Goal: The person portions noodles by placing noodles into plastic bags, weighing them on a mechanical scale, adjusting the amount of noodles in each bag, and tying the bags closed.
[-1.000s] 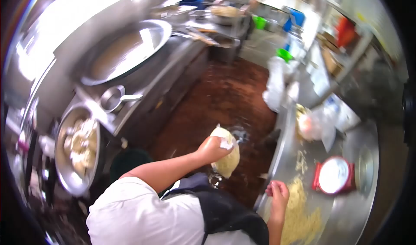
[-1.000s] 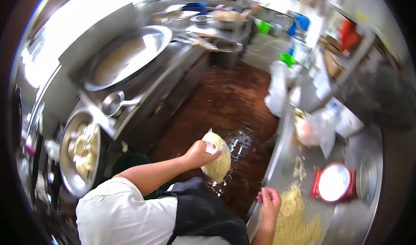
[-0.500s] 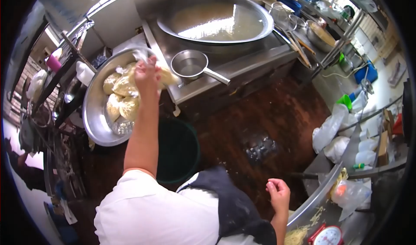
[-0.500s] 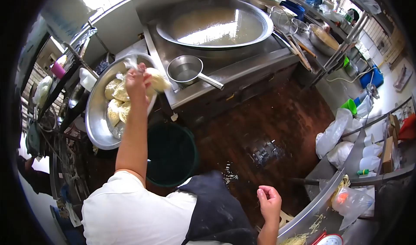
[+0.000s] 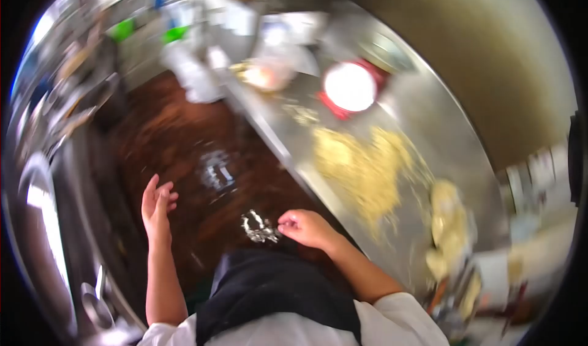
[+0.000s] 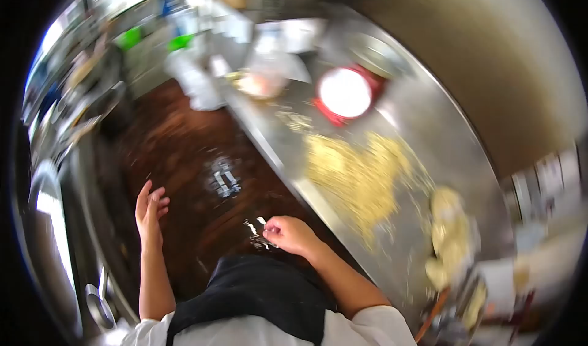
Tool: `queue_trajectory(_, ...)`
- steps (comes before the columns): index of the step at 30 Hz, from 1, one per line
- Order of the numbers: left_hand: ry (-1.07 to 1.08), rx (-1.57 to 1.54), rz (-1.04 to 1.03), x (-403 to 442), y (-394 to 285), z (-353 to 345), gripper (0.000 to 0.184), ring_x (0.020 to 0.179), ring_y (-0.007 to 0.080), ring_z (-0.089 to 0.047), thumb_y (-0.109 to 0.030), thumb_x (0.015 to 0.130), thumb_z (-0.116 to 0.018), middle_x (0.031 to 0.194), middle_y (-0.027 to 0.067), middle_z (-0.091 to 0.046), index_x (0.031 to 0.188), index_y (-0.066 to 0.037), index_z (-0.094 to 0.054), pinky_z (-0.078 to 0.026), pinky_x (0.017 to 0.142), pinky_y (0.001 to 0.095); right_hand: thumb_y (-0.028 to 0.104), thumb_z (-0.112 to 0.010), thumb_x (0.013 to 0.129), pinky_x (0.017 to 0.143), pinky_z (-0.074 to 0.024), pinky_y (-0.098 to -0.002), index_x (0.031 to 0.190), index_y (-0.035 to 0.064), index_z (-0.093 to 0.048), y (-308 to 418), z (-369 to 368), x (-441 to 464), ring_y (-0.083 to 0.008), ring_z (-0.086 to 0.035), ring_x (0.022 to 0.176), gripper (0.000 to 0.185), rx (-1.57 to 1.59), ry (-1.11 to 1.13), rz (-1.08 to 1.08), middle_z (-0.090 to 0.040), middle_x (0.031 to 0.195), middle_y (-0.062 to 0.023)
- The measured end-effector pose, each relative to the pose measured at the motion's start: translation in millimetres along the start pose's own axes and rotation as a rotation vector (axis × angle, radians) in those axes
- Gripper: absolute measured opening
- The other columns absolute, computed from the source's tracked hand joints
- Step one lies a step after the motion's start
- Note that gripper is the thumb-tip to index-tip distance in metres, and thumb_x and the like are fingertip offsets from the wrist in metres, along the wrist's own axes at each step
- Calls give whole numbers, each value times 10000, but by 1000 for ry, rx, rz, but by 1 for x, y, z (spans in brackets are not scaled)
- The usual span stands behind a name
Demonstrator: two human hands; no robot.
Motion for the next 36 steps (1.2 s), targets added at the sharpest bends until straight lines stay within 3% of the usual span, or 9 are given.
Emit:
queue_trajectory(10, 834, 382, -114, -15, 1, -263, 421, 955, 107, -563, -50, 856, -627, 1047, 68, -613, 1261, -2, -523, -455, 831, 245, 219, -658, 839, 688, -481, -291, 1000, 56, -635, -276, 138, -265, -133, -584, 735, 230, 680, -1237, -738, -625, 805, -28)
queue_trajectory(12, 890, 507, -126, -21, 5, -289, 423, 938, 106, -569, -47, 847, -632, 1034, 61, -617, 1257, -13, -532, -460, 809, 242, 215, -673, 828, 699, -476, -297, 1010, 36, -602, -327, 165, -334, -146, -577, 752, 264, 568, -1613, -684, -615, 825, -26)
queue_trajectory(15, 924, 654, -166, -33, 8, -318, 416, 890, 106, -589, -52, 824, -650, 996, 55, -634, 1230, -31, -562, -469, 760, 236, 258, -727, 762, 936, -426, -413, 1259, 12, -492, -313, 227, -443, -315, -536, 1078, 602, -466, -1929, -1038, -563, 1155, -216)
queue_trajectory(17, 910, 674, -157, -37, 8, -331, 405, 862, 112, -607, -74, 815, -667, 970, 70, -649, 1207, -19, -578, -479, 736, 238, 316, -720, 759, 1000, -380, -462, 1386, 35, -361, -307, 250, -489, -357, -439, 1229, 775, -917, -1854, -1317, -464, 1313, -251)
queue_trajectory(22, 909, 721, -79, -39, 30, -340, 405, 851, 124, -613, -94, 815, -671, 969, 74, -652, 1204, -24, -580, -487, 742, 257, 353, -659, 786, 951, -424, -454, 1339, 41, -431, -320, 280, -511, -350, -534, 1169, 675, -315, -1232, -1913, -513, 1301, -242)
queue_trajectory(25, 933, 749, -63, -38, 38, -348, 399, 843, 132, -616, -105, 817, -673, 959, 78, -654, 1198, -24, -585, -490, 742, 263, 237, -615, 811, 717, -498, -358, 1115, 54, -586, -386, 286, -541, -272, -648, 883, 356, -462, -1273, -1708, -650, 1067, -130)
queue_trajectory(29, 1041, 818, -98, -35, 39, -375, 391, 835, 153, -627, -130, 823, -672, 957, 92, -659, 1190, -23, -593, -495, 743, 272, 110, -557, 821, 463, -364, -247, 893, 96, -599, -457, 297, -582, -105, -518, 608, 84, 246, -1901, -783, -579, 793, 12)
queue_trajectory(31, 1083, 822, -129, -29, 37, -389, 392, 840, 169, -635, -145, 826, -672, 968, 104, -664, 1191, -25, -592, -499, 741, 280, 73, -538, 824, 420, -300, -217, 868, 123, -576, -416, 322, -545, -40, -416, 546, 76, 850, -2123, -467, -499, 720, 53)
queue_trajectory(36, 1178, 768, -120, 2, 51, -401, 407, 848, 183, -650, -183, 827, -675, 983, 117, -671, 1198, -37, -590, -505, 733, 294, 83, -553, 841, 426, -350, -217, 854, 151, -553, -307, 367, -510, -36, -395, 480, 69, 816, -2015, -262, -473, 648, 72)
Point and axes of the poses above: each hand's wrist, its own x-axis towards the middle knuckle, its own z-axis out of the back of the hand, y = z × x, the point moved 7 cm from there along x, towards the middle knuckle
